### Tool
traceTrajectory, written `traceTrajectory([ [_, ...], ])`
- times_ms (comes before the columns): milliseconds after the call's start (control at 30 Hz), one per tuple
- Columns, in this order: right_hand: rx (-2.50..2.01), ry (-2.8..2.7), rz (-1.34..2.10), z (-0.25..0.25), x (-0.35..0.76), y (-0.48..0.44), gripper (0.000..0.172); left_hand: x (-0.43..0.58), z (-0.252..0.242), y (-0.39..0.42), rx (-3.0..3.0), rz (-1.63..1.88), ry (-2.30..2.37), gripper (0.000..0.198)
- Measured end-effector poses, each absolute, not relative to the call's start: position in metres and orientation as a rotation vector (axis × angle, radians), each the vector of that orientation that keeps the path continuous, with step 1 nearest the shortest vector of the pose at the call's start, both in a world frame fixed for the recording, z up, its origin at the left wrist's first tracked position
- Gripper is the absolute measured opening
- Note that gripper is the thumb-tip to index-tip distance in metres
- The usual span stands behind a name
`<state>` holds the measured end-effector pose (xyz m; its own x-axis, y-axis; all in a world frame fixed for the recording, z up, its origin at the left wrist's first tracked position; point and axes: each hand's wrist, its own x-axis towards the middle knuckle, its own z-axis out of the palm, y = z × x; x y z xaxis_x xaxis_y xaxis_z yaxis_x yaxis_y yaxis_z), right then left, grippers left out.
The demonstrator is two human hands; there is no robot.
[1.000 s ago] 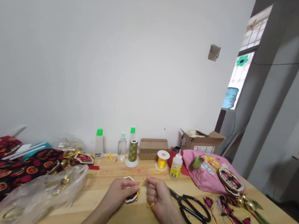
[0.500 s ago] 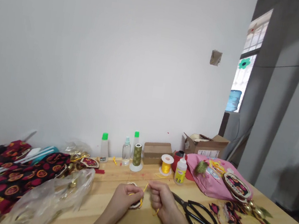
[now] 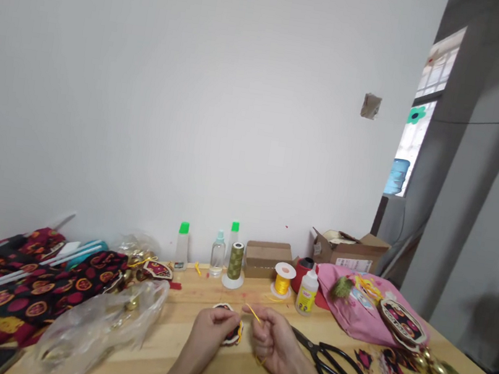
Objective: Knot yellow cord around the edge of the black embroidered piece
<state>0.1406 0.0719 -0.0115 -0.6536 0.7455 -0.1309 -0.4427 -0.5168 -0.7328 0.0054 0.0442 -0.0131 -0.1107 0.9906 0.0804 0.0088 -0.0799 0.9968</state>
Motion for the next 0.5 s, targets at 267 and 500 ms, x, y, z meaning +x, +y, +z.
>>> traceTrajectory([
  [267,-0.587,-1.014,2.063,-0.0136,0.1365,0.0672,0.026,0.0042,-0.0168,0.0471,1.213,1.342,1.219,0.024],
  [500,-0.601,-0.859,2.125,-0.0127,0.1370,0.0711,0.019,0.0080,-0.0141,0.0476,1.197,1.332,1.208,0.022],
])
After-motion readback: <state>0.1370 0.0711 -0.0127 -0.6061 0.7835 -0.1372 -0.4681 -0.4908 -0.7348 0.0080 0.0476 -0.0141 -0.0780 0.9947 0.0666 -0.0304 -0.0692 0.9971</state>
